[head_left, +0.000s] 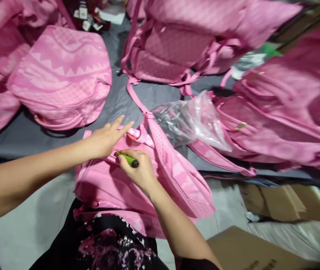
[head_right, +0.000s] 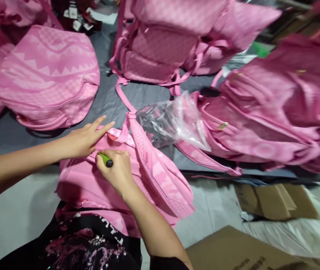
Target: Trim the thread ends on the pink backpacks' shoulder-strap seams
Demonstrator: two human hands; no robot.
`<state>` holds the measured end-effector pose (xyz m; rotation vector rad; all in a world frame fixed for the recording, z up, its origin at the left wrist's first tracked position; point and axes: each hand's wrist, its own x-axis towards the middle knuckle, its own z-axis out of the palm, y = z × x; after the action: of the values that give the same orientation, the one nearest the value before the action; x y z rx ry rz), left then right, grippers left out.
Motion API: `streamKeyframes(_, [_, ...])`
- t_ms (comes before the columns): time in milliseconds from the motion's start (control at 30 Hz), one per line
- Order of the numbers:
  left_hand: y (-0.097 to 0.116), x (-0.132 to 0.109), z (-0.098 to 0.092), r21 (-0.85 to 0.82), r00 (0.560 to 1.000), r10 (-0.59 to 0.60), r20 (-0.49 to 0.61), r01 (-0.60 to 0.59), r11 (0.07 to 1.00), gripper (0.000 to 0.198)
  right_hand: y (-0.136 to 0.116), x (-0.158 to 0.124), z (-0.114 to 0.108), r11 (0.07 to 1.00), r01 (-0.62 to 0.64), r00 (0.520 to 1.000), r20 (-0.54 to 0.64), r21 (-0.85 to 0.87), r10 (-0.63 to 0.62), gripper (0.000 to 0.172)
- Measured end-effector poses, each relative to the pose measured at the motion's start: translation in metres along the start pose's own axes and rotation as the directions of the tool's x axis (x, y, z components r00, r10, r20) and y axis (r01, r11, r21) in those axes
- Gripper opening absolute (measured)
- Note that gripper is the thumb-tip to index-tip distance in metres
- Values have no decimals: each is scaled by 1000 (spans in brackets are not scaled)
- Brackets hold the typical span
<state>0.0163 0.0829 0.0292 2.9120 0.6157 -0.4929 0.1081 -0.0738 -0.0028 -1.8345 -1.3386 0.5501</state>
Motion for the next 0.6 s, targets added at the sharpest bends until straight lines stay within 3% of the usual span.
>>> streamKeyframes(67, [-2,1,1,-12,1000,14,-12,-15,1000,100,-3,-3,-24,999,16,999,-28,-40,-17,16])
streamKeyframes(133, [-2,2,1,-33,1000,25,-10,-25,999,98,2,-5,-62,995,98,972,-211,-28,-101,17])
streamKeyframes(167, [-2,2,1,-41,1000,21,-11,-21,999,96,8,-2,-86,989,143,922,-359,-30,-144,18])
streamKeyframes(233, [0,2,1,-47,1000,7,-13,-7,999,93,29,12,-135,987,131,725,-670,-94,-160,25])
streamKeyframes(267, [0,2,1,-47,1000,1,-15,-2,999,91,44,24,-159,985,3,645,-753,-171,-132,32])
streamKeyframes(300, [1,2,1,-46,1000,-5,-14,4,999,91,60,38,-179,956,-189,636,-770,-225,-56,40])
streamKeyframes(333, [2,2,1,-45,1000,-9,-11,9,999,92,77,54,-196,882,-371,745,-660,-291,96,45])
streamKeyframes(400, [2,2,0,-46,1000,-14,-3,14,999,95,106,83,-217,816,-486,806,-520,-312,281,28])
streamKeyframes(467, [3,2,0,-50,1000,-13,3,13,999,94,128,105,-221,787,-527,836,-362,-321,412,9])
streamKeyframes(533, [3,2,0,-53,1000,-13,-4,12,999,91,142,120,-215,773,-538,842,-261,-337,472,9])
streamKeyframes(600, [4,2,0,-52,1000,-22,-5,22,998,91,150,130,-206,771,-525,851,-233,-361,470,7])
